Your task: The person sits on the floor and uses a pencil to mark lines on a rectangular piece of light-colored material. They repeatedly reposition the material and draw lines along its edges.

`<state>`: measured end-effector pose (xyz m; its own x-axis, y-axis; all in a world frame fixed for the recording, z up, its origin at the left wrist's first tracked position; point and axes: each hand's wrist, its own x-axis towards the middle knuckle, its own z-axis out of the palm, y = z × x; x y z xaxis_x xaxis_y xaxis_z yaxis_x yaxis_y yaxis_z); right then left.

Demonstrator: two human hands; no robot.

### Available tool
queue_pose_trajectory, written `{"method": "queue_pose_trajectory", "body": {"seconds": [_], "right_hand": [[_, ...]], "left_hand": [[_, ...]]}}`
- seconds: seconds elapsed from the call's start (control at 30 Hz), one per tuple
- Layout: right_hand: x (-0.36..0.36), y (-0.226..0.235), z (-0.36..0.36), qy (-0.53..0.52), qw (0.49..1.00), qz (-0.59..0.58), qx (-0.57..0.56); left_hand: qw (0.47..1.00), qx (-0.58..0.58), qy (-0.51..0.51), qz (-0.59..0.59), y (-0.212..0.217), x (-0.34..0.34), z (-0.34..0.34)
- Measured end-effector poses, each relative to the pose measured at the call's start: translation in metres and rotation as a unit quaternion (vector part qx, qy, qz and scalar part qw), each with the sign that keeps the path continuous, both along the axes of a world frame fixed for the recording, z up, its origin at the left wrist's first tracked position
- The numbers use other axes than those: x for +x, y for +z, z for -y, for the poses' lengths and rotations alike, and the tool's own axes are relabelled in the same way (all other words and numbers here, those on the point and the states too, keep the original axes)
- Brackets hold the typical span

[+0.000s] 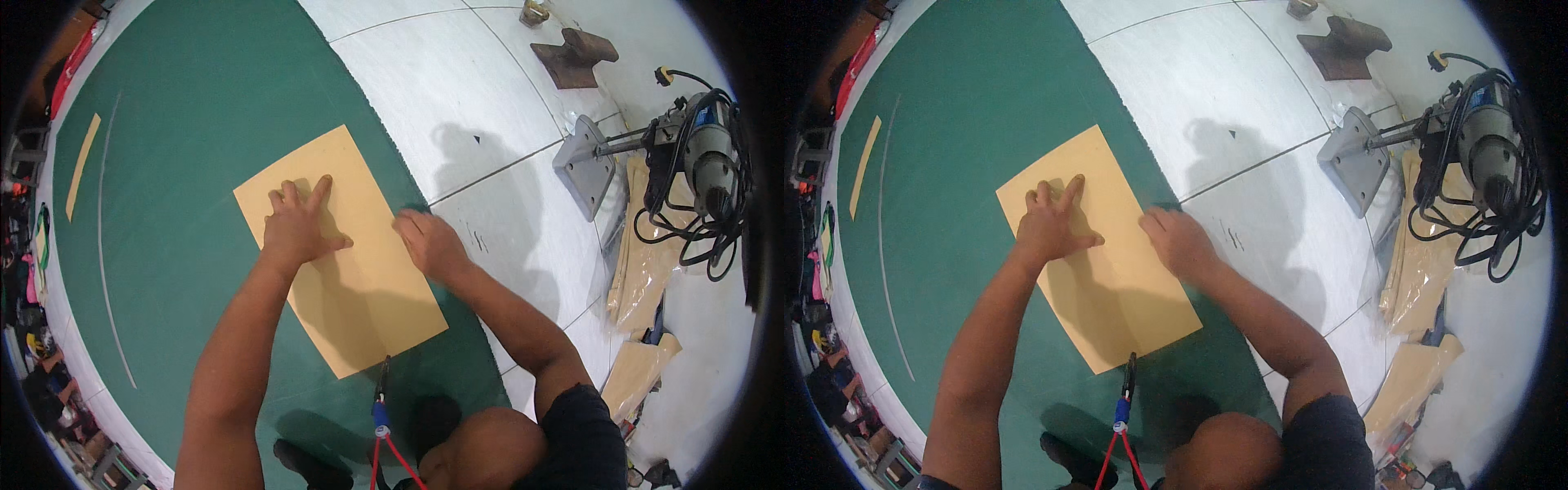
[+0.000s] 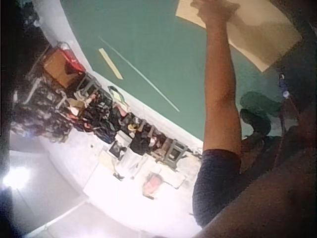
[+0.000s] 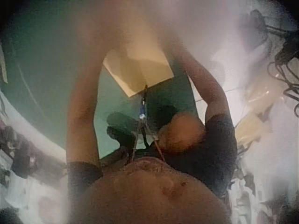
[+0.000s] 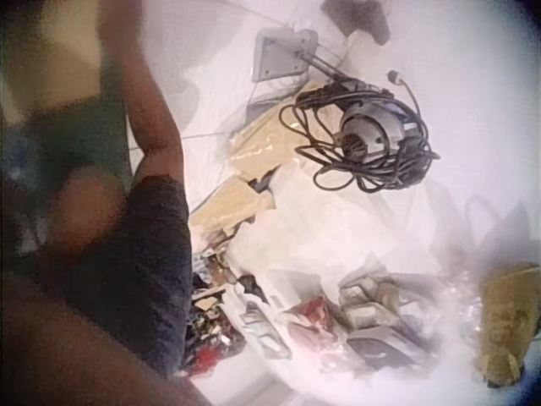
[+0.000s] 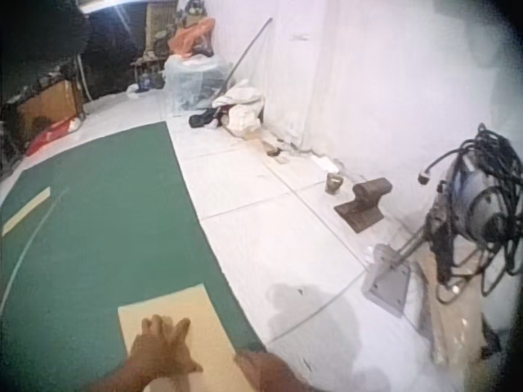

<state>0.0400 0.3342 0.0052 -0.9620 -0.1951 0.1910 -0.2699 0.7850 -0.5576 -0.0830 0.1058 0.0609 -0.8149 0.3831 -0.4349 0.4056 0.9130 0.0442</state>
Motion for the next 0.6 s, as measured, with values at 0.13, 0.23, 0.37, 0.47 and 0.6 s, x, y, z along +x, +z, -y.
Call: {"method": "queue_pose_trajectory", "body": {"seconds": [0.13, 0.23, 0.37, 0.47, 0.6], "right_hand": [[0.059, -0.001, -0.004, -0.002, 1.0, -0.007, -0.024], [0.059, -0.001, -0.003, -0.007, 0.999, -0.011, -0.031], [0.037, -0.001, -0.004, -0.005, 1.0, -0.016, -0.011], [0.062, 0.003, -0.004, 0.001, 0.999, 0.039, 0.005], [0.148, 0.001, -0.005, -0.007, 0.999, 0.044, 0.028]], "left_hand": [[1.0, 0.005, -0.008, -0.026, -0.01, 0.0, 0.006], [1.0, -0.023, -0.004, 0.002, -0.002, -0.004, 0.0], [1.0, -0.015, -0.017, -0.007, -0.004, -0.003, -0.006], [1.0, -0.02, -0.017, -0.008, -0.009, -0.001, -0.001], [1.0, -0.016, -0.02, -0.012, -0.009, -0.005, 0.0]]}}
